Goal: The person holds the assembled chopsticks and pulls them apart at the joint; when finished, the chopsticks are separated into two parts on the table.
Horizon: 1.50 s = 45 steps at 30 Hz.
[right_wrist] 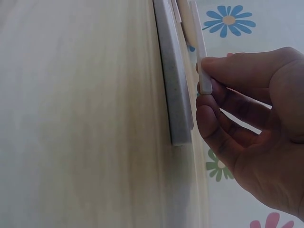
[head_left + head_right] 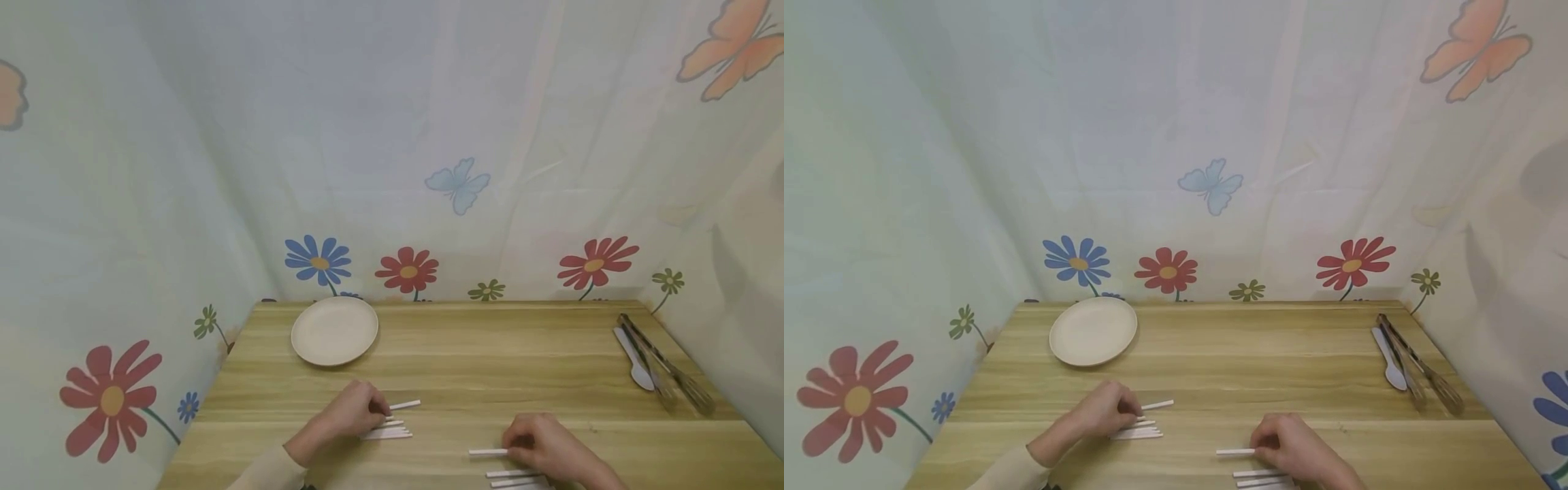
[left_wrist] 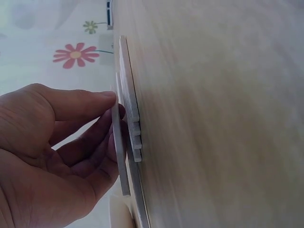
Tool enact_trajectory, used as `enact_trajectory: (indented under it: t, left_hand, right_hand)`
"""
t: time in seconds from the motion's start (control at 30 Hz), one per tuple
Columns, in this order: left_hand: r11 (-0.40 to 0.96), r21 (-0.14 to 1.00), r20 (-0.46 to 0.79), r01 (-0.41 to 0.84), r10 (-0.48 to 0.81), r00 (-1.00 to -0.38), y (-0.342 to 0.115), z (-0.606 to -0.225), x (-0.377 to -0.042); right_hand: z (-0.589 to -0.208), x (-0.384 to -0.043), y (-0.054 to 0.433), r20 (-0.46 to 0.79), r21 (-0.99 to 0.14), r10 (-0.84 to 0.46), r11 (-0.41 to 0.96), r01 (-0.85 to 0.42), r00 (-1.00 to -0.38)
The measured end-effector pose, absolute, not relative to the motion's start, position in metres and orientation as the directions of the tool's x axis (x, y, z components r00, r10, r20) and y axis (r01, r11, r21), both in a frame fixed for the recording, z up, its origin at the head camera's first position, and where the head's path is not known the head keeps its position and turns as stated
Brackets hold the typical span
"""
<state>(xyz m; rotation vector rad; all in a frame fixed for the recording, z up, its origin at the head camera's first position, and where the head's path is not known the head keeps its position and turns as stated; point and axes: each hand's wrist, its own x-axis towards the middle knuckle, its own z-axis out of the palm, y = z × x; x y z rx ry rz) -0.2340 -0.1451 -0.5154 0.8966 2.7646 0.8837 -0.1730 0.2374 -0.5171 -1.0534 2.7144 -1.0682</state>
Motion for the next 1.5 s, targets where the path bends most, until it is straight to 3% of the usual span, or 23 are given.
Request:
enact_trajectory:
  t: [0.13, 0.57, 1.07, 1.5]
  left_hand:
    - [0.668, 0.541, 0.082, 0.511, 0.563, -0.822, -0.1451, -0.5152, -0.2333]
    - [0.679, 0.531, 0.084, 0.507, 0.553, -0.829, -0.1435, -0.5122, -0.2300]
    - [0.706, 0.494, 0.078, 0.508, 0.545, -0.835, -0.1405, -0.5094, -0.2253]
    - [0.679, 0.536, 0.066, 0.502, 0.559, -0.827, -0.1402, -0.5077, -0.2255]
  right_hand:
    - [-0.5174, -0.1730, 0.2388, 0.167, -0.628, -0.612, 0.539, -0.562, -0.773]
    - [-0.5215, -0.1727, 0.2424, 0.256, -0.591, -0.664, 0.468, -0.657, -0.703]
    - [-0.5197, -0.1700, 0.2415, 0.232, -0.594, -0.645, 0.498, -0.631, -0.728]
    - [-0.5168, -0.1698, 0.2415, 0.218, -0.599, -0.639, 0.509, -0.618, -0.738]
